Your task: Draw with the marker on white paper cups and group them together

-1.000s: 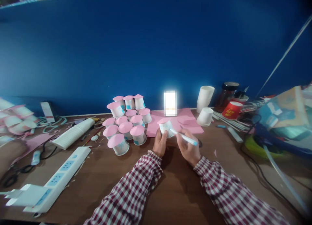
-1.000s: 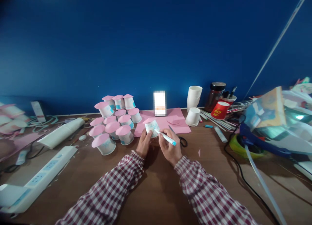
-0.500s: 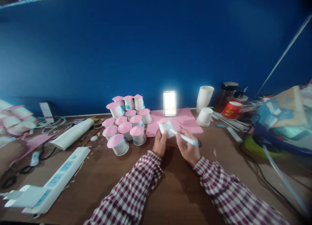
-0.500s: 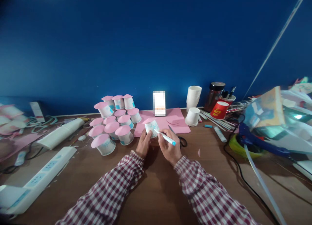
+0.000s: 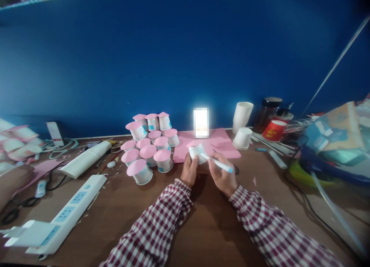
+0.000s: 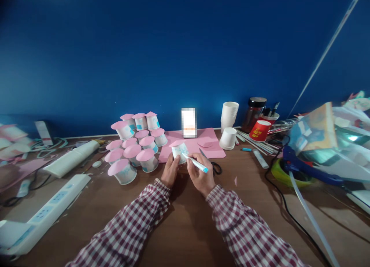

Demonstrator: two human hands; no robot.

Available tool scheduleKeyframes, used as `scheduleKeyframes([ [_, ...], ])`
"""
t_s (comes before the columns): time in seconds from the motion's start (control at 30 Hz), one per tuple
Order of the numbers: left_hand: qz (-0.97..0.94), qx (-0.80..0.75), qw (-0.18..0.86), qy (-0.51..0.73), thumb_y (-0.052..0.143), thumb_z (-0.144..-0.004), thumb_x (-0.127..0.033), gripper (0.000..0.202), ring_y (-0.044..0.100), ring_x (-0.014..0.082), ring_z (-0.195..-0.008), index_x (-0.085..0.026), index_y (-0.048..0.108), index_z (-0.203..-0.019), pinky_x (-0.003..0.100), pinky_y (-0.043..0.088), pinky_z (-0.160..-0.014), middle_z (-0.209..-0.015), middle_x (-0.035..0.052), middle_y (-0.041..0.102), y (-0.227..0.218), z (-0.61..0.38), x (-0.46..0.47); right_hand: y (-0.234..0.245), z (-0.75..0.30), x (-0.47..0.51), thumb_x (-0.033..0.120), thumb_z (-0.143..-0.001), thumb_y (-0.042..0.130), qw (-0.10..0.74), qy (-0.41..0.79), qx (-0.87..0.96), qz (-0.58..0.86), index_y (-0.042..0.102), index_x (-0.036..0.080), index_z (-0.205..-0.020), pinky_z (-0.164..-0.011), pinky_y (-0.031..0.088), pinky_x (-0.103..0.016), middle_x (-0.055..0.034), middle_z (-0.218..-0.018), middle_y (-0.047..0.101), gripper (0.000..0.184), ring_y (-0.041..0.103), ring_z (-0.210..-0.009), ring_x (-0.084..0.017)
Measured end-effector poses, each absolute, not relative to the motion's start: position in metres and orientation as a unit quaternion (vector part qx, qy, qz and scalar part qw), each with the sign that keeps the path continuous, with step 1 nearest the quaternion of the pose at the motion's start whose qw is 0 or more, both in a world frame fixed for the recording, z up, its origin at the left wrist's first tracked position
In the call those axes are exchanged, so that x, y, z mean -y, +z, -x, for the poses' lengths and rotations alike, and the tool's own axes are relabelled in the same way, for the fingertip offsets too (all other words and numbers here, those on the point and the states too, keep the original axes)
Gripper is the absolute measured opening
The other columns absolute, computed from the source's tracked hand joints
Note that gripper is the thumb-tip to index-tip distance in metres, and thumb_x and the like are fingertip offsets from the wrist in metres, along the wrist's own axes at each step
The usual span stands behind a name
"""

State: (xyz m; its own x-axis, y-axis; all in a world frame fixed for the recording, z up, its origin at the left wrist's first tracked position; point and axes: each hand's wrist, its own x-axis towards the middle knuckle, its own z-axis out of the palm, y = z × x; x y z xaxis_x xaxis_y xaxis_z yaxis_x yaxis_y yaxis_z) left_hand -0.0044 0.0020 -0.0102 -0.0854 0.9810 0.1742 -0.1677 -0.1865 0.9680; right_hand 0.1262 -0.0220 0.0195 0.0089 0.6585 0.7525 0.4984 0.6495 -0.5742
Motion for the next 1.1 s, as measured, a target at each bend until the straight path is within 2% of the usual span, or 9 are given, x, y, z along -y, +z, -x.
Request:
scheduleKeyframes([
  [0.4, -0.463, -0.446, 0.461, 0.612, 0.053, -0.083, -0.043, 0.038, 0.059, 0.0216, -0.098, -0.016, 0.057, -0.109, 0.035, 0.045, -0.091, -0.104, 0.0085, 0.064, -0.0108, 0.0052, -0.0024, 0.0183, -0.1274, 0.0211, 0.025, -0.088, 0.049, 0.563, 0.091, 0.701, 0.428, 0.056, 0.019, -0.088, -0.067, 0.050, -0.026, -0.0028, -0.077, 0.063, 0.010, 0.061, -0.069, -0.015],
  [0.53, -0.474, -0.441, 0.462, 0.607, 0.049, -0.085, -0.044, 0.038, 0.058, 0.0206, -0.099, -0.016, 0.054, -0.111, 0.035, 0.045, -0.091, -0.108, 0.0085, 0.063, -0.0135, 0.0056, -0.0037, 0.0189, -0.1274, 0.0222, 0.025, -0.087, 0.049, 0.575, 0.114, 0.687, 0.428, 0.056, 0.019, -0.090, -0.066, 0.051, -0.025, -0.0030, -0.078, 0.065, 0.010, 0.063, -0.070, -0.015],
  [0.7, -0.469, -0.442, 0.474, 0.600, 0.048, -0.086, -0.044, 0.037, 0.060, 0.0199, -0.092, -0.016, 0.053, -0.110, 0.033, 0.048, -0.083, -0.104, 0.0085, 0.062, -0.0125, 0.0055, -0.0031, 0.0226, -0.1274, 0.0224, 0.025, -0.088, 0.048, 0.588, 0.131, 0.669, 0.435, 0.056, 0.019, -0.089, -0.061, 0.050, -0.023, -0.0027, -0.077, 0.066, 0.010, 0.065, -0.069, -0.014],
  [0.93, -0.482, -0.439, 0.468, 0.597, 0.048, -0.086, -0.043, 0.036, 0.058, 0.0204, -0.100, -0.016, 0.054, -0.110, 0.034, 0.045, -0.090, -0.108, 0.0086, 0.062, -0.0110, 0.0052, -0.0026, 0.0216, -0.1273, 0.0219, 0.027, -0.088, 0.049, 0.583, 0.117, 0.678, 0.433, 0.056, 0.019, -0.090, -0.064, 0.051, -0.025, -0.0031, -0.077, 0.066, 0.011, 0.065, -0.070, -0.015],
  [1.1, -0.473, -0.434, 0.474, 0.603, 0.050, -0.085, -0.044, 0.037, 0.059, 0.0202, -0.098, -0.017, 0.054, -0.110, 0.034, 0.046, -0.088, -0.107, 0.0082, 0.063, -0.0118, 0.0054, -0.0030, 0.0210, -0.1272, 0.0224, 0.028, -0.088, 0.049, 0.585, 0.119, 0.676, 0.432, 0.056, 0.019, -0.090, -0.064, 0.052, -0.026, -0.0035, -0.077, 0.066, 0.012, 0.065, -0.070, -0.015],
])
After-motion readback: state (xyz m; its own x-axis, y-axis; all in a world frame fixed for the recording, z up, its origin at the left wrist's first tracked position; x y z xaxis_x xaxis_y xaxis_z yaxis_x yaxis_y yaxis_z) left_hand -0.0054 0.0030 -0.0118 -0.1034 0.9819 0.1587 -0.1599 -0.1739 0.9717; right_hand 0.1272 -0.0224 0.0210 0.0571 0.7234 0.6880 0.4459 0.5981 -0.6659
